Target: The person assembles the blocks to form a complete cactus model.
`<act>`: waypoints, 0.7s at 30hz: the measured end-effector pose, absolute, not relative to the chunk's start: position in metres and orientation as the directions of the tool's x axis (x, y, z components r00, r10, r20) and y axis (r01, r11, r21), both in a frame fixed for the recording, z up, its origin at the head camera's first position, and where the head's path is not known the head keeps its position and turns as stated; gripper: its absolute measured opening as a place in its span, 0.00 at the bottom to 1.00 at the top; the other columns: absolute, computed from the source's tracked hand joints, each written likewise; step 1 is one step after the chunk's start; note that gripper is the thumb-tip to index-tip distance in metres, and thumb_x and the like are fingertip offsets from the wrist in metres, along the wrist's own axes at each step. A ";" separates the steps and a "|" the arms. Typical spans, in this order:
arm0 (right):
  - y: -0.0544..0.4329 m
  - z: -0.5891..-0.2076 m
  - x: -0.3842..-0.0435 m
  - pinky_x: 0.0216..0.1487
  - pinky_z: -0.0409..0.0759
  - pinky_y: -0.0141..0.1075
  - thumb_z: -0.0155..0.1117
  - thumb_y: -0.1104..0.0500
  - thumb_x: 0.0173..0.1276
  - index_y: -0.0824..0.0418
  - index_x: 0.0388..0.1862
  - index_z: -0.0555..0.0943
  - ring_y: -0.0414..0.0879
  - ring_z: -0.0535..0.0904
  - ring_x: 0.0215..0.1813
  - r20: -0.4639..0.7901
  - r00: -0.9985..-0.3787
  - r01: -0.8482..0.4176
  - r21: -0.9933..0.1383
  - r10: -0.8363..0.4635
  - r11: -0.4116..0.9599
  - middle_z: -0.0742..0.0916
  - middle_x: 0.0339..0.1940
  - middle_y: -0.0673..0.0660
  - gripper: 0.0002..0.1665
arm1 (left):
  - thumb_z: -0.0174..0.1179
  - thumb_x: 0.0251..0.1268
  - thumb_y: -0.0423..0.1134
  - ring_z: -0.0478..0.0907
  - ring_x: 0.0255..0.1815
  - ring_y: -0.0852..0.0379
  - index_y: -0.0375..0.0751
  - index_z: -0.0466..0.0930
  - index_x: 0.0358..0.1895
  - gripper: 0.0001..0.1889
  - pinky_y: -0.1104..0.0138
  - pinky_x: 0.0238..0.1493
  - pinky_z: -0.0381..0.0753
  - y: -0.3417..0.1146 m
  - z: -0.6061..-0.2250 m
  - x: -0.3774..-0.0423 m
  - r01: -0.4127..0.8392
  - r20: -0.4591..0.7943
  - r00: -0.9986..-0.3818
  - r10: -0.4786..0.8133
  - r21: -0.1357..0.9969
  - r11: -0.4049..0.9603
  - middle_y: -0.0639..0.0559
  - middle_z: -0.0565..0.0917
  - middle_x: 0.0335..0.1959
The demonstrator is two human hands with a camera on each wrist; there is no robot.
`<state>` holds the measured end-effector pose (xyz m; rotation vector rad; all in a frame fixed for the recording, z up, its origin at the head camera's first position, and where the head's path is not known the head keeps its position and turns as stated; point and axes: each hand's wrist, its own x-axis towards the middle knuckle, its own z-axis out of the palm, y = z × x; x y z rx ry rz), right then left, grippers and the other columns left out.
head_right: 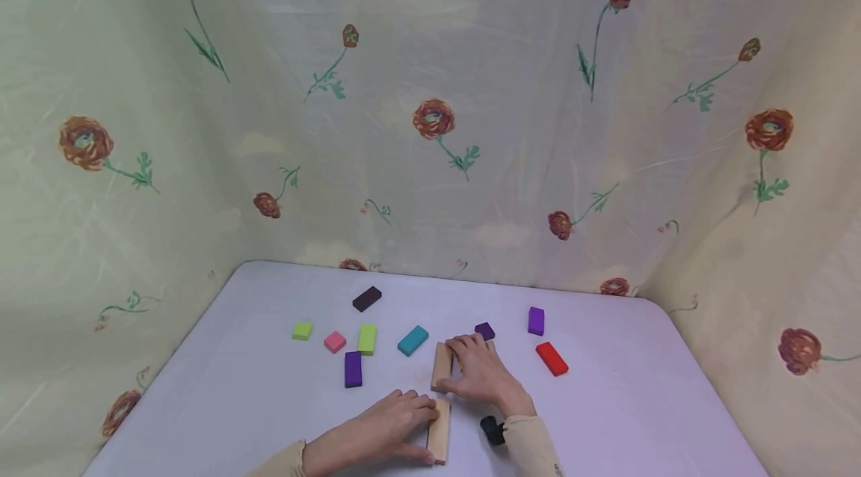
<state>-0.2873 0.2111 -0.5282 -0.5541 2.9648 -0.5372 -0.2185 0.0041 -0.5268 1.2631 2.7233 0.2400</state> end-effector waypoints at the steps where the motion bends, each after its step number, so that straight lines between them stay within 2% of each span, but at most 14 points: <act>1: 0.211 -0.528 -0.287 0.68 0.59 0.60 0.67 0.32 0.52 0.57 0.66 0.73 0.56 0.65 0.68 -0.011 -0.931 -0.337 -0.355 -0.364 0.872 0.76 0.65 0.58 0.48 | 0.56 0.54 0.70 0.75 0.55 0.63 0.53 0.78 0.59 0.34 0.62 0.56 0.76 0.004 -0.527 -0.218 0.747 -0.048 -0.640 0.767 0.198 0.635 0.61 0.78 0.56; 7: 0.211 -0.529 -0.287 0.69 0.58 0.63 0.66 0.30 0.52 0.55 0.67 0.72 0.57 0.63 0.69 -0.017 -0.932 -0.331 -0.362 -0.362 0.871 0.75 0.67 0.58 0.49 | 0.56 0.55 0.69 0.75 0.55 0.62 0.53 0.77 0.59 0.33 0.60 0.56 0.77 0.003 -0.525 -0.218 0.746 -0.044 -0.639 0.768 0.206 0.633 0.61 0.78 0.56; 16: 0.215 -0.527 -0.287 0.67 0.60 0.60 0.67 0.31 0.52 0.54 0.67 0.73 0.56 0.65 0.67 -0.028 -0.923 -0.346 -0.373 -0.384 0.861 0.76 0.66 0.57 0.48 | 0.57 0.55 0.69 0.74 0.53 0.65 0.53 0.77 0.59 0.33 0.65 0.54 0.76 0.002 -0.524 -0.217 0.746 -0.048 -0.633 0.772 0.229 0.626 0.62 0.78 0.56; 21: 0.215 -0.524 -0.286 0.67 0.59 0.62 0.69 0.33 0.52 0.54 0.66 0.74 0.56 0.65 0.67 -0.039 -0.918 -0.351 -0.384 -0.395 0.854 0.76 0.65 0.57 0.46 | 0.57 0.54 0.69 0.74 0.51 0.66 0.53 0.77 0.59 0.33 0.67 0.51 0.76 0.002 -0.523 -0.217 0.748 -0.043 -0.632 0.774 0.224 0.624 0.62 0.78 0.55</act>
